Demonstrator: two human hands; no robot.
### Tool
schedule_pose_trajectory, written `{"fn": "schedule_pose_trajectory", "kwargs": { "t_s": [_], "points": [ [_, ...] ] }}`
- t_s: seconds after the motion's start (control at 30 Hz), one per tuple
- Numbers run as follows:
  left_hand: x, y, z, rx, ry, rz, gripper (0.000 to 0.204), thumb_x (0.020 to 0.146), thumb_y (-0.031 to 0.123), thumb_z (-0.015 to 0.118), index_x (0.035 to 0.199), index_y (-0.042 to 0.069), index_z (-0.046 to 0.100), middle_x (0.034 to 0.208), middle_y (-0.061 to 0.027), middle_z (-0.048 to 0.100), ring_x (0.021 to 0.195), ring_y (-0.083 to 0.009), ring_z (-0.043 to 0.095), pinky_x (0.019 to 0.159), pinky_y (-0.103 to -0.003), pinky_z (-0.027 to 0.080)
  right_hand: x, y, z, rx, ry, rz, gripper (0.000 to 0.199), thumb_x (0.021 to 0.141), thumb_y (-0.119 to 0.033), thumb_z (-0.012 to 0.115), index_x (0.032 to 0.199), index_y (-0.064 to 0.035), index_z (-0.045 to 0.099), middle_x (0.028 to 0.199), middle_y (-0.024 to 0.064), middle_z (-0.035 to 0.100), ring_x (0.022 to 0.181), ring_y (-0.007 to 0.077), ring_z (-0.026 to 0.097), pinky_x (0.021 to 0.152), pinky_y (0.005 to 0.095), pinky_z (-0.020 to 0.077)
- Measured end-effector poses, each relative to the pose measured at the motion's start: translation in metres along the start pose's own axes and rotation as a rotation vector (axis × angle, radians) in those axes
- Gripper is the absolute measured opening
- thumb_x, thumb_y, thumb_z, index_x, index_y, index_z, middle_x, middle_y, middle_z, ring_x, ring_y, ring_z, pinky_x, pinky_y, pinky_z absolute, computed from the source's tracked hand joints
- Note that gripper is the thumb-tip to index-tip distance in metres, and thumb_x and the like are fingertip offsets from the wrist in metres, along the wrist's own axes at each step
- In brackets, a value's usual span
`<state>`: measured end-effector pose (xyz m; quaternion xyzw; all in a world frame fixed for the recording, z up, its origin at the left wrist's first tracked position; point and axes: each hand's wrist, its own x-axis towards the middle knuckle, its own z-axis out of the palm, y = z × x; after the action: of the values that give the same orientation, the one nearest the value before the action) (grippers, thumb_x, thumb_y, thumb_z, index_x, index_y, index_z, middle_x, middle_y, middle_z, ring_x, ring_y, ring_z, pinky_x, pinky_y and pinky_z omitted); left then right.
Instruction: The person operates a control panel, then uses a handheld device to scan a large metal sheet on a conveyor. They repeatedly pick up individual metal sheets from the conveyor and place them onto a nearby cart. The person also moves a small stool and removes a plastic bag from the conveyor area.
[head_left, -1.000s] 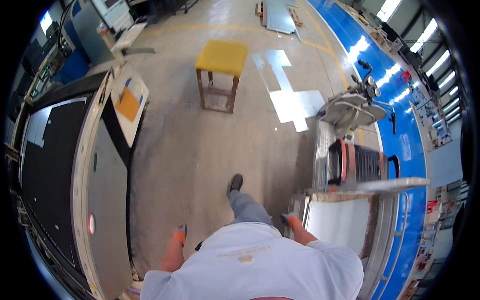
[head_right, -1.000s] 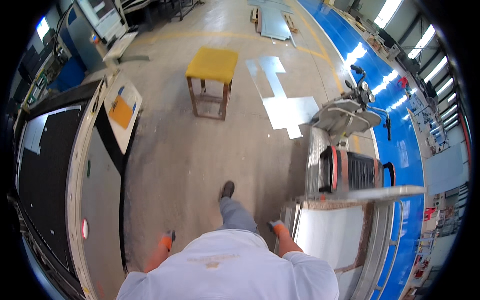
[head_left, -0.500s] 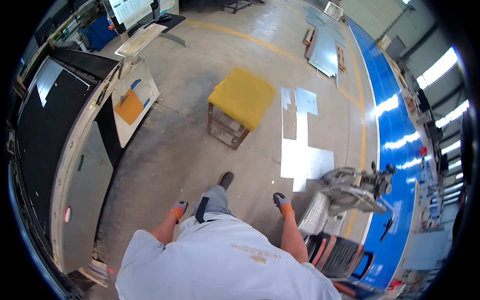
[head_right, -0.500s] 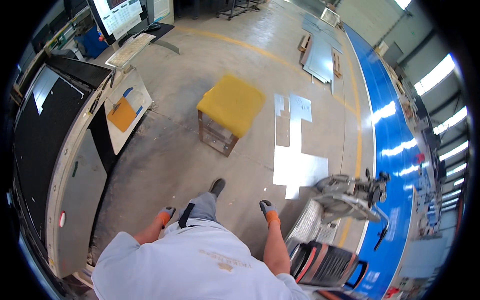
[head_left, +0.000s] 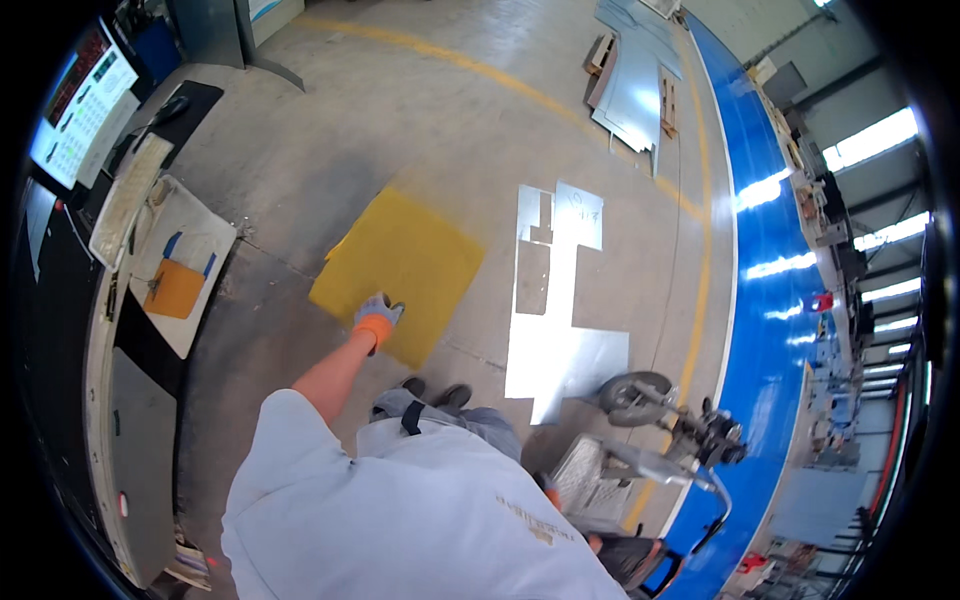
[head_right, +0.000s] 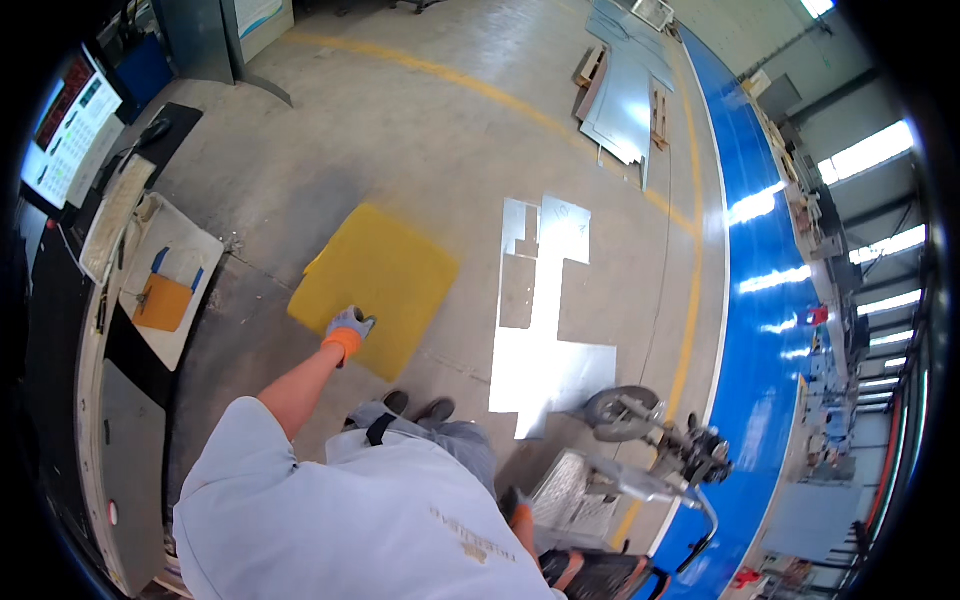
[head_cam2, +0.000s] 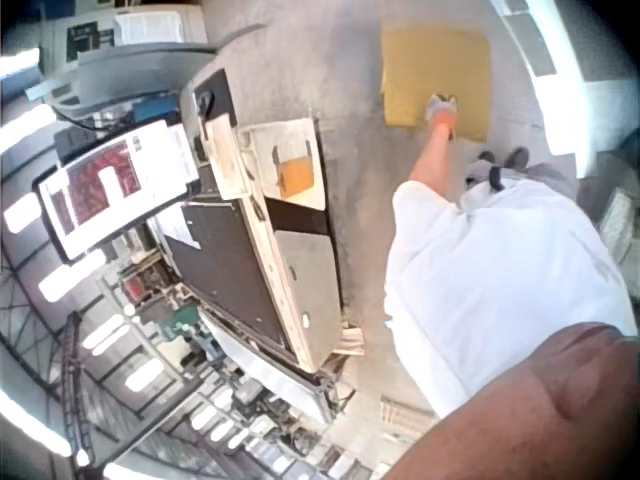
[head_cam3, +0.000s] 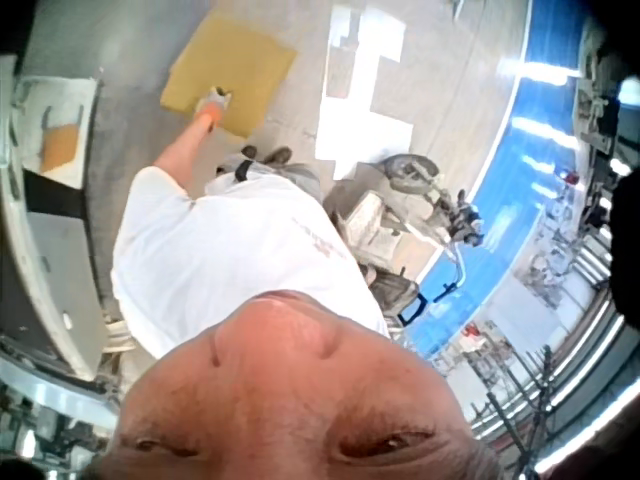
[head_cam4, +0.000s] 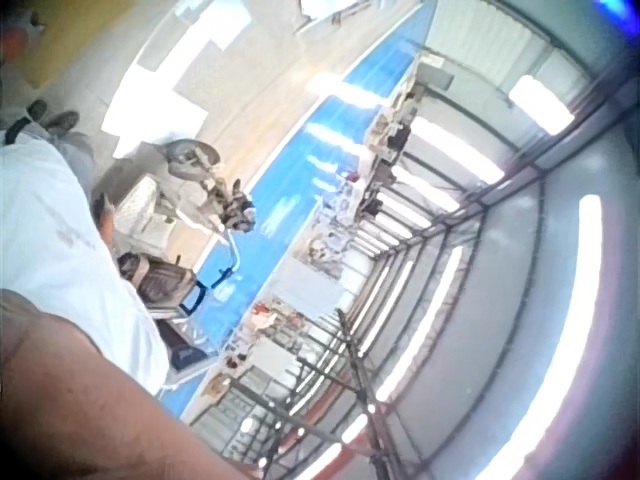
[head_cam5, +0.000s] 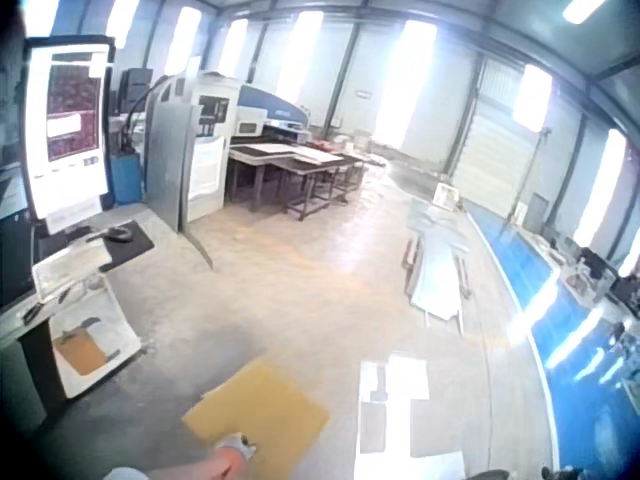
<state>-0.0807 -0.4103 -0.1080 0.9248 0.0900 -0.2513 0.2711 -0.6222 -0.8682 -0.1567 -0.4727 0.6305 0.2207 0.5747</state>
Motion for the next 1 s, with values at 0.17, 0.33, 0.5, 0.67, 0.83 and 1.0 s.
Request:
{"fn": "schedule_pose_trajectory", "kwargs": {
  "t_s": [0.17, 0.33, 0.5, 0.67, 0.83, 1.0],
  "points": [
    [0.121, 0.060, 0.023, 0.064, 0.044, -0.085, 0.054, 0.085, 0.049, 0.066, 0.122, 0.009, 0.066, 0.127, -0.0171, 0.067, 0.119, -0.0345, 0.062, 0.098, -0.046, 0.050, 0.021, -0.146, 0.001, -0.122, -0.011, -0.028, 0.027, 0.093, -0.039, 0.065, 0.104, -0.0149, 0.067, 0.081, 0.0069, 0.067, 0.064, 0.0228, 0.061, 0.055, 0.0401, 0.0463],
    [0.130, 0.092, 0.014, 0.163, 0.004, -0.220, 0.049, 0.087, 0.045, 0.062, 0.117, 0.007, 0.071, 0.126, -0.0175, 0.068, 0.117, -0.0356, 0.065, 0.095, -0.046, 0.053, 0.074, -0.323, -0.032, -0.139, 0.002, -0.063, 0.027, 0.094, -0.040, 0.064, 0.105, -0.0152, 0.066, 0.080, 0.0070, 0.066, 0.063, 0.0233, 0.060, 0.055, 0.0410, 0.0461],
    [0.169, 0.120, -0.001, 0.198, -0.250, -0.506, 0.044, 0.085, 0.039, 0.061, 0.117, 0.011, 0.072, 0.126, -0.0150, 0.068, 0.115, -0.0346, 0.066, 0.091, -0.046, 0.054, 0.141, -0.589, -0.035, -0.169, 0.040, -0.178, 0.028, 0.094, -0.041, 0.063, 0.105, -0.0155, 0.064, 0.079, 0.0071, 0.066, 0.062, 0.0238, 0.059, 0.055, 0.0418, 0.0458],
    [0.198, 0.124, 0.009, 0.202, -0.175, -0.593, 0.040, 0.085, 0.038, 0.060, 0.112, 0.014, 0.076, 0.119, -0.0115, 0.072, 0.109, -0.0351, 0.068, 0.084, -0.048, 0.055, 0.175, -0.845, 0.054, -0.399, -0.036, -0.297, 0.028, 0.093, -0.042, 0.062, 0.109, -0.0199, 0.060, 0.083, 0.0045, 0.064, 0.072, 0.0224, 0.060, 0.059, 0.0427, 0.0454],
    [0.220, 0.128, 0.004, 0.283, -0.343, -0.671, 0.033, 0.087, 0.037, 0.062, 0.110, 0.020, 0.078, 0.111, -0.0088, 0.074, 0.105, -0.0342, 0.070, 0.078, -0.050, 0.055, 0.189, -1.011, 0.200, -0.527, -0.091, -0.466, 0.031, 0.095, -0.038, 0.062, 0.119, -0.0184, 0.062, 0.097, 0.0088, 0.071, 0.081, 0.0252, 0.066, 0.064, 0.0447, 0.0487],
    [0.276, 0.165, -0.014, 0.149, -0.475, -0.647, 0.031, 0.085, 0.035, 0.066, 0.108, 0.016, 0.077, 0.108, -0.0107, 0.074, 0.103, -0.0331, 0.070, 0.080, -0.046, 0.054, 0.266, -1.142, 0.286, -0.810, -0.042, -0.102, 0.037, 0.094, -0.047, 0.064, 0.111, -0.0150, 0.067, 0.101, 0.0094, 0.073, 0.083, 0.0254, 0.068, 0.064, 0.0437, 0.0495]
  ]
}}
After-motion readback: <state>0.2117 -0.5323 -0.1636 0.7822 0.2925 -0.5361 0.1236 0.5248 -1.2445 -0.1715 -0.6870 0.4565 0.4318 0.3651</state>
